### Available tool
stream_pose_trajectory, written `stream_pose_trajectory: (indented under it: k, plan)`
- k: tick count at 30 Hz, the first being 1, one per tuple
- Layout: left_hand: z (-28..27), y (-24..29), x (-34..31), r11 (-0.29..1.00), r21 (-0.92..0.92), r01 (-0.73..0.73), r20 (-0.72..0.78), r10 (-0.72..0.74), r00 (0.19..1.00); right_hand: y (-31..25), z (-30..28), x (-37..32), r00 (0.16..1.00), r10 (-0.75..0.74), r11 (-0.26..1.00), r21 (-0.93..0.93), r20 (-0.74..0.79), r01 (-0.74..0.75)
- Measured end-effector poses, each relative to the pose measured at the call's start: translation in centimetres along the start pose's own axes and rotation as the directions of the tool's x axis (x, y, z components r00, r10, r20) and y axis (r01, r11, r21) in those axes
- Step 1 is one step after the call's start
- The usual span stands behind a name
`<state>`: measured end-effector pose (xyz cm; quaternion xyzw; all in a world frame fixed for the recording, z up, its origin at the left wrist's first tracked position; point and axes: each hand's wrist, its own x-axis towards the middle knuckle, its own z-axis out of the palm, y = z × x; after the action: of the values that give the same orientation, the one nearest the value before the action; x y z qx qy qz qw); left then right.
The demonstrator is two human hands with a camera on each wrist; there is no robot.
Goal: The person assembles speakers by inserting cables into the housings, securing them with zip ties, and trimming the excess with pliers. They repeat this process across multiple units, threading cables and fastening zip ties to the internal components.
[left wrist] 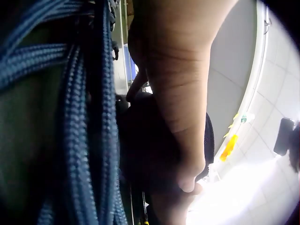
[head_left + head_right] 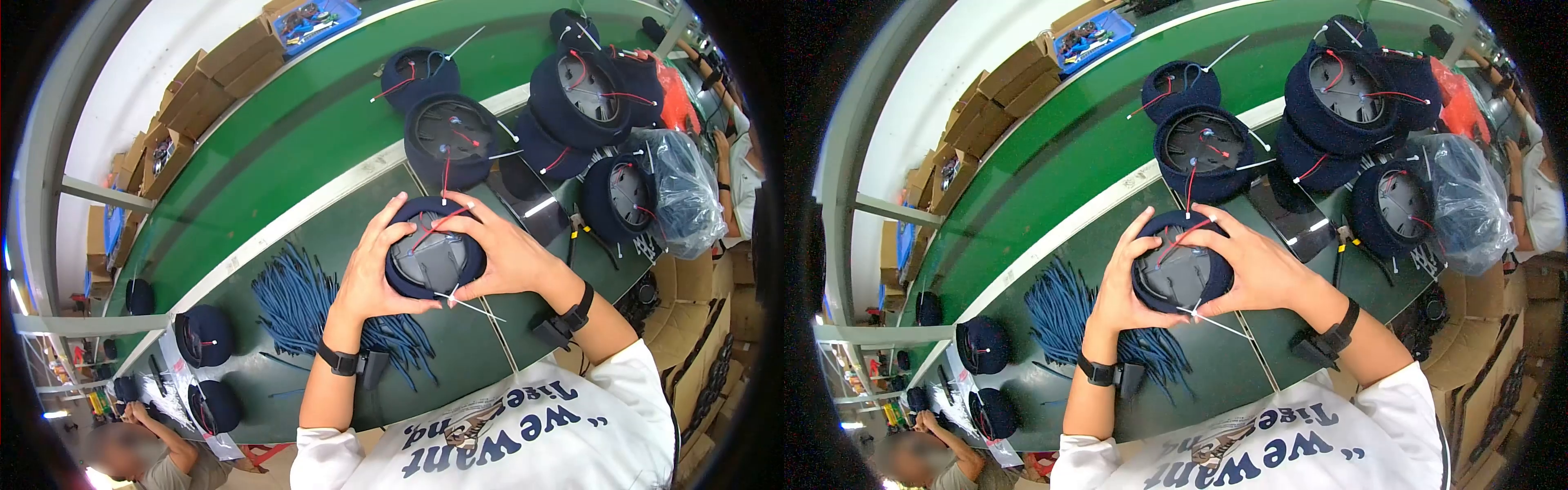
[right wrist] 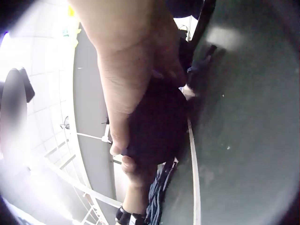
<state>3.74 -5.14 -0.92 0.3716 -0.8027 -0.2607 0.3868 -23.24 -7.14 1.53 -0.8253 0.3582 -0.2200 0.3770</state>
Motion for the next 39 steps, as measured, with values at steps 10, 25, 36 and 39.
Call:
stream_pose_trajectory:
  k: [10, 25, 36, 39]
  plan:
    - [0.8, -0.1, -1.0, 0.957, -0.261, 0.124, -0.035, -0.138, 0.99, 0.1, 0.9, -0.5, 0.982, -0.129, 0.97, 0.188, -0.136, 0.153]
    - [0.6, 6.2, 0.7, 0.834, 0.328, 0.444, -0.307, -0.35, 0.885, -1.6, 5.3, 0.8, 0.876, 0.131, 0.981, 0.188, -0.463, -0.047]
    - [-2.3, 5.3, -0.3, 0.976, 0.173, 0.133, -0.168, -0.104, 0.98, -2.0, 3.2, 0.4, 0.885, 0.106, 0.973, 0.231, -0.453, 0.002]
    - [-3.3, 4.4, -1.2, 0.978, -0.074, 0.194, -0.166, -0.204, 0.965, -0.9, 2.1, -0.2, 0.924, 0.169, 0.838, 0.544, -0.342, 0.048]
